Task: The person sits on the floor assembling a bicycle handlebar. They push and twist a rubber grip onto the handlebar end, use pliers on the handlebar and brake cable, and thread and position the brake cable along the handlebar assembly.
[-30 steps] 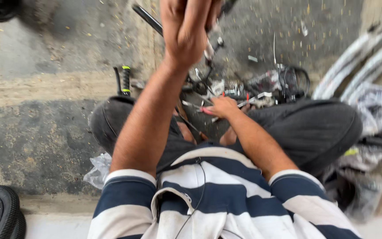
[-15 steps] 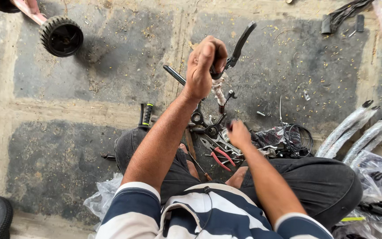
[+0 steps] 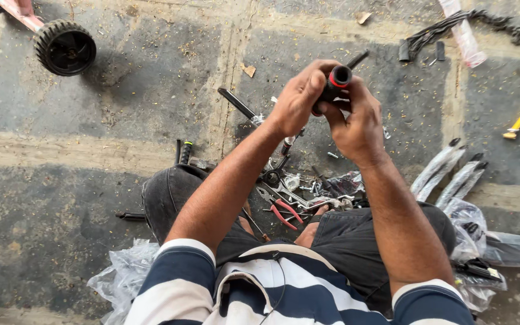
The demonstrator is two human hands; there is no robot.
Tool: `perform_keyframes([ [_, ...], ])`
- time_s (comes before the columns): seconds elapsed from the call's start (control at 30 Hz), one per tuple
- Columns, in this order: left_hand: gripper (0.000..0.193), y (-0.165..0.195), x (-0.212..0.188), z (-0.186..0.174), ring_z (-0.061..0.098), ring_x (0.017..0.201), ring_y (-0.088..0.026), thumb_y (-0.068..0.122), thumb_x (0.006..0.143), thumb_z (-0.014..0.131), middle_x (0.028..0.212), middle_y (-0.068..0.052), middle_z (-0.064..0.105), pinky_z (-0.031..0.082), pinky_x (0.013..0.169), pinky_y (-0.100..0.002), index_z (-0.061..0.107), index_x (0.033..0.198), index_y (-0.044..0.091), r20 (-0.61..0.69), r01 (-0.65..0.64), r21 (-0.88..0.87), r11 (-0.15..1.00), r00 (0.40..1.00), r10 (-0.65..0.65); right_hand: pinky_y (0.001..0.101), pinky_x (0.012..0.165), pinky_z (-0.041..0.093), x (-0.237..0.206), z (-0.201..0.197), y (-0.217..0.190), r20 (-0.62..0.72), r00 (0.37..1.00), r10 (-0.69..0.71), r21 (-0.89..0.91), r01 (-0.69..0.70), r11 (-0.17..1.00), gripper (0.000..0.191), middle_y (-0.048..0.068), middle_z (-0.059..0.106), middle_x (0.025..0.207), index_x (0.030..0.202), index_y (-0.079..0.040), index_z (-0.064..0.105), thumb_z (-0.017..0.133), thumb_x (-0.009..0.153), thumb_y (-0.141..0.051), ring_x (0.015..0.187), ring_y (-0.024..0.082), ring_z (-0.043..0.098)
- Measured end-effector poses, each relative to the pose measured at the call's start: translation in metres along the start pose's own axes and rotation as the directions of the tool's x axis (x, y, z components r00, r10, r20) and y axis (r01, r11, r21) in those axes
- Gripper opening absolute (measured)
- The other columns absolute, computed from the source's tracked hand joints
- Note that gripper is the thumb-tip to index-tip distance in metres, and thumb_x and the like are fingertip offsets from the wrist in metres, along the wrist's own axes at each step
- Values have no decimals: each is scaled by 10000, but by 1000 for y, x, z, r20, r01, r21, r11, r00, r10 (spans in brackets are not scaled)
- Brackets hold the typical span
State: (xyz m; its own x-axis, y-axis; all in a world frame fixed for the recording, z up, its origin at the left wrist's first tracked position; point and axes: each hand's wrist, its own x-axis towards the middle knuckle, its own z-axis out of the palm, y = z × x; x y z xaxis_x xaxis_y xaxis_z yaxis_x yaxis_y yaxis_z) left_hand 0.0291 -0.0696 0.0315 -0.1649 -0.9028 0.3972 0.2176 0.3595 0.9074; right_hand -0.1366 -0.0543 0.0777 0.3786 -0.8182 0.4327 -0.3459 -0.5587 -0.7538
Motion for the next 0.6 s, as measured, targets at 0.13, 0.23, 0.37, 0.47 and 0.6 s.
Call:
perform_keyframes([
  [0.13, 958, 7, -7, 8, 638, 1140, -169, 865, 974, 225, 1272, -88, 668, 546, 896, -313, 518, 1446, 85, 26, -16, 74, 997, 1000, 14, 334, 895, 631, -5, -12, -4, 42, 999, 28, 4, -28, 1000, 349, 126, 735, 1131, 1293, 9, 541, 740, 1013, -54, 1035, 211, 766],
  [0.23, 988, 14, -8, 13, 634, 1100, -193, 880, 959, 214, 1272, -108, 675, 532, 863, -332, 503, 1462, 80, 38, 5, 60, 998, 999, -8, 330, 882, 636, -7, -15, -6, 49, 998, 43, 39, -44, 998, 344, 123, 731, 1135, 1298, 5, 543, 723, 1011, -55, 1038, 208, 757],
  [0.37, 884, 28, -8, 16, 673, 1004, -168, 821, 979, 248, 1200, -87, 699, 554, 783, -317, 532, 1429, 115, 30, 21, 170, 985, 999, -27, 332, 898, 632, -15, -14, -3, 36, 998, 55, 72, -57, 996, 350, 121, 719, 1155, 1298, 1, 553, 728, 999, -43, 1066, 188, 736],
  [0.47, 596, 30, -11, 17, 670, 881, -174, 593, 995, 490, 1090, -106, 697, 567, 729, -344, 587, 1327, 108, 14, 118, 183, 976, 992, -122, 329, 934, 618, -31, -11, 12, -50, 993, 106, 240, -91, 967, 337, 105, 694, 1191, 1309, -13, 553, 715, 1014, -1, 1101, 170, 712],
  [0.6, 258, -5, -21, 14, 753, 935, -180, 274, 1033, 706, 1002, -51, 746, 596, 862, -343, 626, 1212, 108, -81, -50, 326, 944, 993, 81, 314, 898, 580, -79, 16, 55, -148, 916, 373, 618, -209, 758, 312, 64, 668, 1111, 1268, -36, 557, 746, 1022, -4, 1024, 141, 665],
])
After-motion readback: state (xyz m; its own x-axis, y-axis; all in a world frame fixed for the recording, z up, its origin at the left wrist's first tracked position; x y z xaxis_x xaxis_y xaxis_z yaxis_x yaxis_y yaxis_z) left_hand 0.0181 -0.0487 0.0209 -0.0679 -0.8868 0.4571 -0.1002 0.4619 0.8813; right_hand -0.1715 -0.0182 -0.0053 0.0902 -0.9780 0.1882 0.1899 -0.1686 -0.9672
